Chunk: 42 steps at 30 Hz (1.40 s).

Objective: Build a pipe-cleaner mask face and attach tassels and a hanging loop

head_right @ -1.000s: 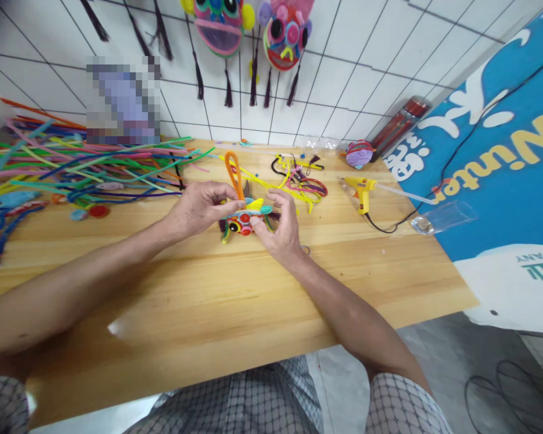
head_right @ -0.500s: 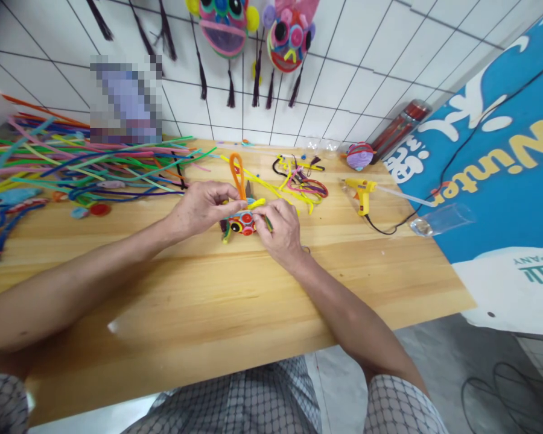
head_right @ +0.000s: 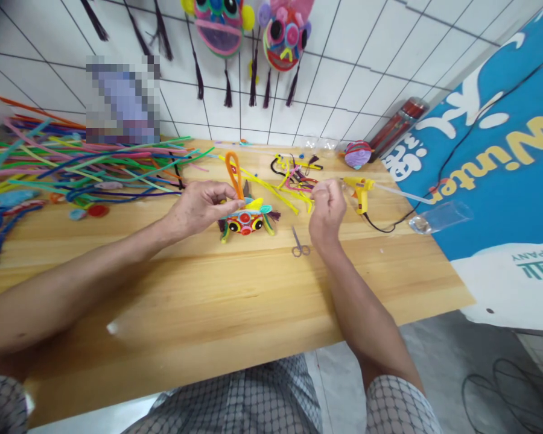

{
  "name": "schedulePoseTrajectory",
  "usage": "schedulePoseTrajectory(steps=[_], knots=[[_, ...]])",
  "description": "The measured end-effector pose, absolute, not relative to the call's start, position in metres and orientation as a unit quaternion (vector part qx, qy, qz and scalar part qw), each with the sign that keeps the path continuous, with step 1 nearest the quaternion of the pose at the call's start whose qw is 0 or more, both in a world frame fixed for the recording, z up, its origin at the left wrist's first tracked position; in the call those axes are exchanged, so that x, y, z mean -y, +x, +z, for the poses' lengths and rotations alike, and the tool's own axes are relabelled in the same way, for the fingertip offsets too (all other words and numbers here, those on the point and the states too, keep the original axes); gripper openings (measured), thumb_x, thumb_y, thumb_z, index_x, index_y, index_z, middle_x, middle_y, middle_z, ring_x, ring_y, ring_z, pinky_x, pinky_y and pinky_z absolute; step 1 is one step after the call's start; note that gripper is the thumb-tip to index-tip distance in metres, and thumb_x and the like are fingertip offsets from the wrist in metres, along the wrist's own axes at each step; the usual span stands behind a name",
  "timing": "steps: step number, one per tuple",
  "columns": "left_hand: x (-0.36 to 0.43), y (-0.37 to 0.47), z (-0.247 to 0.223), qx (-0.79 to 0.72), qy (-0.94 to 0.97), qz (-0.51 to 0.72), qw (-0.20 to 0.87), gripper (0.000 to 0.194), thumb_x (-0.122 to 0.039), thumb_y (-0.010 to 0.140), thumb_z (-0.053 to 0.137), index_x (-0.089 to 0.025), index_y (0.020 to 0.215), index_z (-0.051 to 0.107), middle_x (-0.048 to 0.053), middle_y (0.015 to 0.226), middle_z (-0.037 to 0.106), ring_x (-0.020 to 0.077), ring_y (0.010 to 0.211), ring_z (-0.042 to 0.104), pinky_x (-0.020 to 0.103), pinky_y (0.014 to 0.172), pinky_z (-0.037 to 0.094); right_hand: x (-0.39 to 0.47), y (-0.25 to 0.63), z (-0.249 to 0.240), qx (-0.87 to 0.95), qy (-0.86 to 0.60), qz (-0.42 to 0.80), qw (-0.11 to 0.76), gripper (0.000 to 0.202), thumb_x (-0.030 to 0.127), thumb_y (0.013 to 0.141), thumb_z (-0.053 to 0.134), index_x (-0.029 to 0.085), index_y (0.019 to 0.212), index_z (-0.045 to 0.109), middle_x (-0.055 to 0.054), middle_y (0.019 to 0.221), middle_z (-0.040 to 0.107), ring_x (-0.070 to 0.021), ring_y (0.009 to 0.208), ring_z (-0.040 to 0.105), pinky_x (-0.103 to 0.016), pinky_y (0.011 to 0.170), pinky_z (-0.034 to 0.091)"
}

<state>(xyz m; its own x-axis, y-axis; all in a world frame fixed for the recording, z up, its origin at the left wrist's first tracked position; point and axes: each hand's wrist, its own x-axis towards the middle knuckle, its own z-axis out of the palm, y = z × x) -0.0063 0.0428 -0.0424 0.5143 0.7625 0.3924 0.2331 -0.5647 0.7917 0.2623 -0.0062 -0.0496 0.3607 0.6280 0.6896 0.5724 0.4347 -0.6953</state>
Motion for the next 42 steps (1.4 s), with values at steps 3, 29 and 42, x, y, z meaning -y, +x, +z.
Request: schedulePoseTrajectory(steps=[3,29,42], knots=[[-0.043,-0.006,-0.043,-0.309,0.799,0.390,0.339,0.027,-0.038,0.089,0.071,-0.014,0.075,0.073,-0.001,0.059,0.059,0.0083,0.049,0.043,0.021,0.046,0.029,-0.005,0.285,-0.051,0.524,-0.569,0.015,0.633,0.029,0.027,0.098,0.046,0.025,0.070,0.049,0.002,0.070,0.051,-0.0181,0.072,0.053,-0.035,0.078,0.047],[-0.043,-0.007,-0.041,-0.315,0.805,0.387,0.321,0.024,-0.034,0.088,0.070,-0.014,0.075,0.074,-0.001,0.061,0.062,0.0089,0.051,0.045,0.022,0.048,0.030,0.009,0.250,-0.059,0.746,-0.516,0.056,0.418,0.011,0.016,0.082,0.057,0.024,0.074,0.057,-0.001,0.075,0.065,-0.0205,0.076,0.060,-0.035,0.075,0.047],[-0.042,-0.007,-0.040,-0.317,0.804,0.384,0.326,0.023,-0.033,0.088,0.071,-0.015,0.075,0.074,0.000,0.062,0.063,0.0098,0.051,0.047,0.023,0.047,0.032,0.000,0.269,-0.061,0.630,-0.550,0.153,0.526,0.037,0.027,0.078,0.069,0.025,0.113,0.059,-0.005,0.116,0.070,-0.0233,0.108,0.068,-0.041,0.096,0.053]])
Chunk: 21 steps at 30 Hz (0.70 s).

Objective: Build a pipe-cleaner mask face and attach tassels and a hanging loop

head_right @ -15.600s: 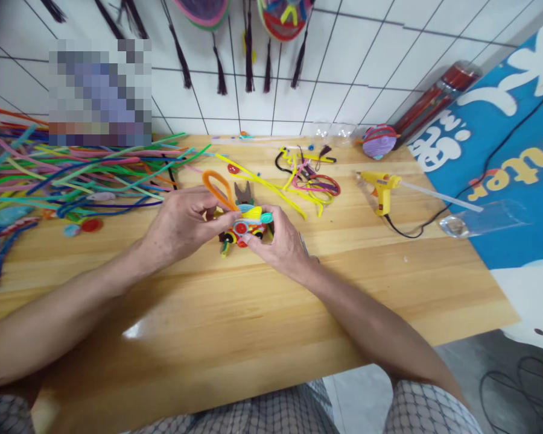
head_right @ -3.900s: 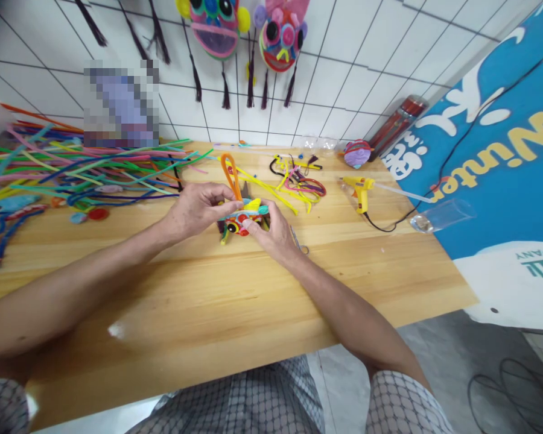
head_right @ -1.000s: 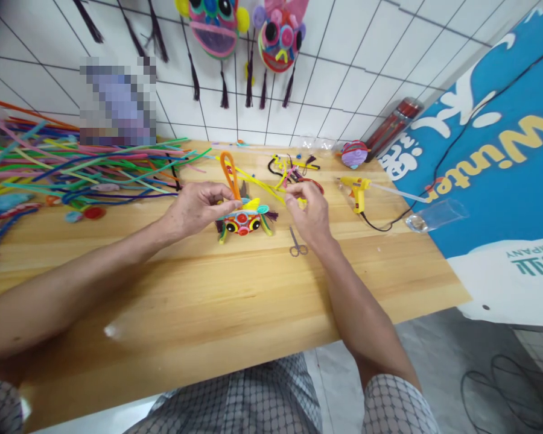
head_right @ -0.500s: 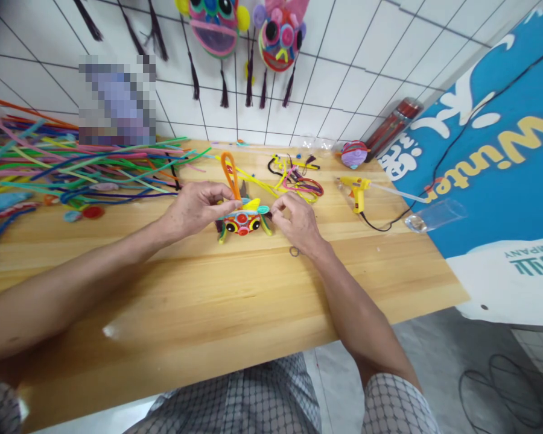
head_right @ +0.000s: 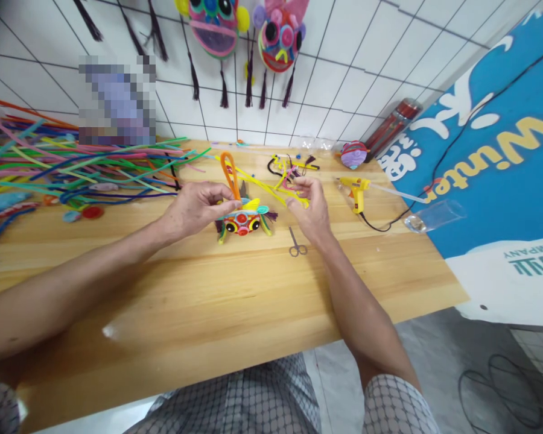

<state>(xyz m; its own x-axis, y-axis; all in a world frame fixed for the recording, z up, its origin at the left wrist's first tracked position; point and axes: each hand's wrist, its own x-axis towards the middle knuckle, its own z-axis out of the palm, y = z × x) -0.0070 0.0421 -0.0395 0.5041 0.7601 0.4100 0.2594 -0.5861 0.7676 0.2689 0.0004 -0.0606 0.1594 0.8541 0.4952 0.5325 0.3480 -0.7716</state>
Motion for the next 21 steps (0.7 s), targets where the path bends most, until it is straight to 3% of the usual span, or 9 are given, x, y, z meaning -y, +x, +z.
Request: schedulePoseTrajectory(steps=[5,10,16,21], knots=[[-0.042,-0.007,-0.040,-0.320,0.798,0.381,0.341,0.023,-0.035,0.088,0.071,-0.016,0.076,0.075,0.000,0.063,0.065,0.0105,0.051,0.048,0.023,0.047,0.034,0.019,0.237,-0.062,0.726,-0.505,0.234,0.404,0.060,0.033,0.080,0.076,0.026,0.135,0.054,-0.012,0.142,0.064,-0.0306,0.131,0.062,-0.052,0.113,0.049],[-0.041,-0.006,-0.041,-0.318,0.788,0.378,0.367,0.026,-0.039,0.088,0.071,-0.015,0.079,0.075,0.001,0.065,0.066,0.0101,0.050,0.049,0.023,0.046,0.034,0.021,0.221,-0.077,0.727,-0.491,0.286,0.385,0.092,0.040,0.075,0.086,0.027,0.154,0.041,-0.016,0.154,0.055,-0.0340,0.143,0.054,-0.055,0.120,0.045],[-0.042,-0.007,-0.041,-0.326,0.790,0.379,0.355,0.027,-0.040,0.088,0.071,-0.015,0.078,0.075,-0.002,0.058,0.060,0.0082,0.047,0.043,0.022,0.045,0.030,0.019,0.212,-0.084,0.701,-0.513,0.289,0.402,0.082,0.043,0.077,0.085,0.028,0.150,0.048,-0.014,0.150,0.059,-0.0343,0.139,0.058,-0.056,0.118,0.046],[-0.044,-0.007,-0.042,-0.323,0.790,0.384,0.352,0.026,-0.038,0.088,0.071,-0.014,0.077,0.074,0.000,0.060,0.063,0.0090,0.049,0.047,0.022,0.046,0.032,0.018,0.210,-0.088,0.687,-0.521,0.293,0.413,0.076,0.043,0.076,0.085,0.028,0.144,0.053,-0.012,0.143,0.064,-0.0328,0.133,0.061,-0.054,0.112,0.052]])
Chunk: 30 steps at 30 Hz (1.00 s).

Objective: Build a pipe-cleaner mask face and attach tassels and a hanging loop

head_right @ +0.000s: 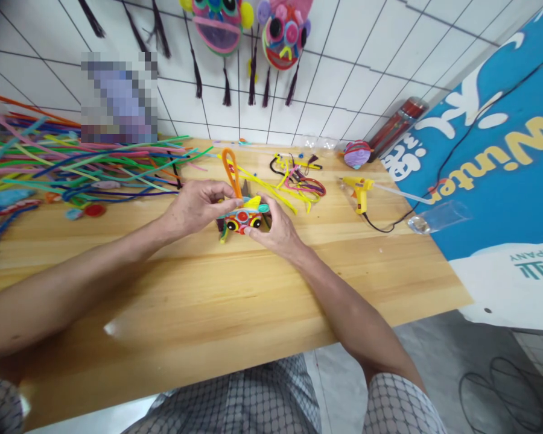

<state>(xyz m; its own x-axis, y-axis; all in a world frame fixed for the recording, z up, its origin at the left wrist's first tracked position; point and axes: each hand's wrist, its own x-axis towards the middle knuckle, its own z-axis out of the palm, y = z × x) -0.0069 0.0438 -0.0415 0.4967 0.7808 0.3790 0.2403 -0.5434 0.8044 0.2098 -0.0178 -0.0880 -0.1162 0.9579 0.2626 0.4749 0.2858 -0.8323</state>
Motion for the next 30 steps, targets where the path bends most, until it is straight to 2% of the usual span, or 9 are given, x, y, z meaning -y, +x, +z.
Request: schedulePoseTrajectory(steps=[9,16,26,30], knots=[[-0.0461,-0.0068,-0.0451,-0.334,0.770,0.395,0.373,0.027,-0.040,0.087,0.072,-0.015,0.077,0.072,0.000,0.061,0.065,0.0101,0.050,0.052,0.021,0.045,0.034,0.0145,0.2082,-0.0928,0.672,-0.522,0.306,0.427,0.075,0.047,0.075,0.085,0.026,0.140,0.054,-0.010,0.134,0.069,-0.0287,0.117,0.069,-0.048,0.105,0.056],[-0.0460,-0.0063,-0.0451,-0.334,0.762,0.399,0.385,0.027,-0.040,0.085,0.073,-0.015,0.077,0.072,0.000,0.063,0.066,0.0101,0.051,0.052,0.021,0.046,0.036,0.0145,0.2079,-0.0934,0.668,-0.515,0.317,0.434,0.071,0.045,0.075,0.085,0.026,0.137,0.055,-0.009,0.133,0.070,-0.0275,0.114,0.071,-0.047,0.103,0.057],[-0.0460,-0.0049,-0.0445,-0.342,0.760,0.408,0.371,0.027,-0.039,0.084,0.072,-0.014,0.074,0.072,-0.001,0.059,0.062,0.0080,0.049,0.043,0.021,0.045,0.032,0.0143,0.2096,-0.0975,0.670,-0.522,0.309,0.428,0.073,0.045,0.077,0.085,0.027,0.140,0.054,-0.010,0.136,0.068,-0.0289,0.120,0.068,-0.050,0.108,0.055],[-0.0458,-0.0046,-0.0447,-0.331,0.763,0.408,0.377,0.027,-0.039,0.085,0.072,-0.014,0.075,0.072,0.000,0.062,0.064,0.0087,0.051,0.046,0.021,0.047,0.034,0.0171,0.2082,-0.0949,0.690,-0.504,0.288,0.433,0.089,0.046,0.073,0.088,0.029,0.150,0.046,-0.013,0.151,0.058,-0.0326,0.138,0.058,-0.053,0.118,0.047]])
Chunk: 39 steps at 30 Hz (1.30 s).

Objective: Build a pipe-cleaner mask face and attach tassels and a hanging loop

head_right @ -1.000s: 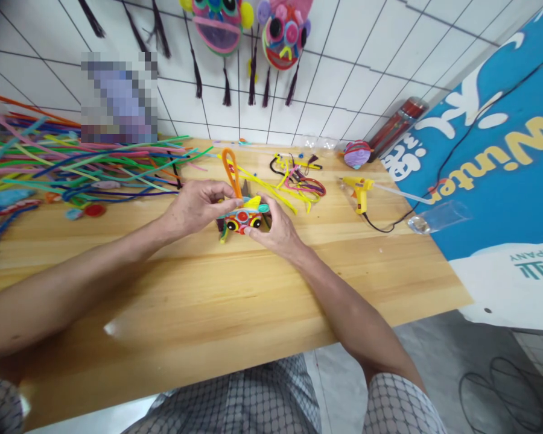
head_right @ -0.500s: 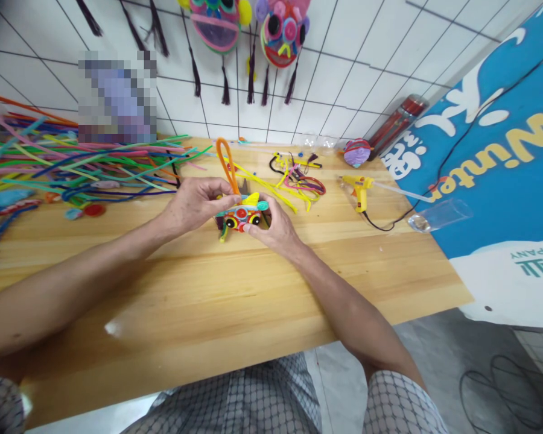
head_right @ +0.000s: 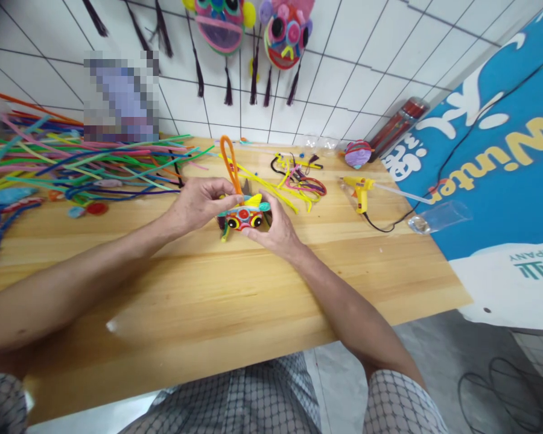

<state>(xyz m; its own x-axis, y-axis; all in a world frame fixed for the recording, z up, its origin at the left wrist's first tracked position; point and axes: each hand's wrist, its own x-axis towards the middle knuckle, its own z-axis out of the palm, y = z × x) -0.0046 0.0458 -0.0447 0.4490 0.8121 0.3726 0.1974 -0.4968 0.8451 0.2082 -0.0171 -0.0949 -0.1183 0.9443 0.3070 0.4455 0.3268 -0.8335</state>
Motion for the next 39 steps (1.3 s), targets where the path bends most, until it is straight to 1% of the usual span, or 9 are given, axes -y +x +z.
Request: schedulePoseTrajectory(steps=[2,5,8,11,19,24,27,31,39], knots=[[-0.0460,-0.0045,-0.0450,-0.324,0.763,0.408,0.383,0.027,-0.039,0.086,0.072,-0.014,0.075,0.071,0.000,0.064,0.065,0.0090,0.053,0.048,0.021,0.048,0.036,0.0184,0.2065,-0.0930,0.700,-0.498,0.283,0.427,0.098,0.045,0.071,0.090,0.031,0.155,0.041,-0.013,0.158,0.053,-0.0337,0.145,0.053,-0.054,0.122,0.043],[-0.0465,-0.0045,-0.0454,-0.325,0.761,0.402,0.392,0.027,-0.040,0.086,0.072,-0.014,0.077,0.072,0.000,0.064,0.065,0.0091,0.052,0.049,0.021,0.048,0.037,0.0186,0.2036,-0.0907,0.698,-0.516,0.281,0.409,0.104,0.042,0.070,0.091,0.033,0.158,0.037,-0.012,0.156,0.055,-0.0355,0.143,0.055,-0.058,0.121,0.044],[-0.0466,-0.0049,-0.0448,-0.323,0.760,0.397,0.400,0.028,-0.041,0.086,0.073,-0.014,0.077,0.072,0.000,0.063,0.064,0.0094,0.052,0.049,0.021,0.047,0.036,0.0176,0.2013,-0.0889,0.691,-0.537,0.273,0.399,0.102,0.040,0.069,0.090,0.031,0.157,0.039,-0.013,0.149,0.061,-0.0369,0.135,0.061,-0.059,0.116,0.048],[-0.0460,-0.0053,-0.0434,-0.316,0.758,0.395,0.411,0.029,-0.042,0.086,0.073,-0.014,0.076,0.071,-0.001,0.063,0.063,0.0095,0.052,0.050,0.022,0.048,0.037,0.0169,0.2001,-0.0875,0.689,-0.546,0.263,0.398,0.100,0.041,0.068,0.089,0.029,0.155,0.041,-0.014,0.144,0.064,-0.0374,0.129,0.065,-0.058,0.112,0.051],[-0.0460,-0.0058,-0.0436,-0.315,0.762,0.393,0.407,0.029,-0.041,0.086,0.072,-0.014,0.077,0.072,-0.002,0.063,0.063,0.0086,0.052,0.050,0.021,0.049,0.037,0.0177,0.1988,-0.0858,0.693,-0.556,0.242,0.390,0.096,0.041,0.069,0.087,0.026,0.154,0.044,-0.014,0.139,0.067,-0.0355,0.123,0.068,-0.055,0.108,0.054],[-0.0474,-0.0060,-0.0459,-0.319,0.761,0.393,0.405,0.030,-0.042,0.086,0.073,-0.013,0.079,0.073,0.000,0.066,0.066,0.0093,0.055,0.052,0.020,0.050,0.039,0.0175,0.1991,-0.0869,0.698,-0.557,0.238,0.383,0.097,0.043,0.070,0.087,0.028,0.155,0.042,-0.012,0.137,0.068,-0.0340,0.122,0.069,-0.053,0.108,0.055],[-0.0472,-0.0058,-0.0451,-0.318,0.759,0.395,0.408,0.029,-0.041,0.086,0.073,-0.013,0.079,0.073,0.000,0.066,0.066,0.0092,0.055,0.052,0.020,0.050,0.039,0.0176,0.1995,-0.0876,0.697,-0.556,0.238,0.385,0.098,0.044,0.070,0.088,0.027,0.155,0.042,-0.012,0.137,0.068,-0.0346,0.124,0.068,-0.053,0.109,0.055],[-0.0469,-0.0060,-0.0445,-0.320,0.760,0.395,0.406,0.029,-0.041,0.087,0.073,-0.013,0.080,0.073,0.001,0.066,0.066,0.0091,0.054,0.051,0.019,0.048,0.038,0.0179,0.1999,-0.0882,0.696,-0.553,0.239,0.390,0.098,0.045,0.069,0.088,0.027,0.154,0.043,-0.013,0.141,0.066,-0.0347,0.125,0.067,-0.053,0.110,0.054],[-0.0491,-0.0074,-0.0504,-0.319,0.766,0.397,0.392,0.028,-0.040,0.088,0.073,-0.014,0.080,0.074,0.000,0.065,0.065,0.0085,0.051,0.049,0.021,0.047,0.034,0.0163,0.2012,-0.0925,0.701,-0.551,0.236,0.386,0.094,0.046,0.071,0.087,0.026,0.152,0.044,-0.013,0.140,0.066,-0.0348,0.124,0.068,-0.053,0.109,0.055]])
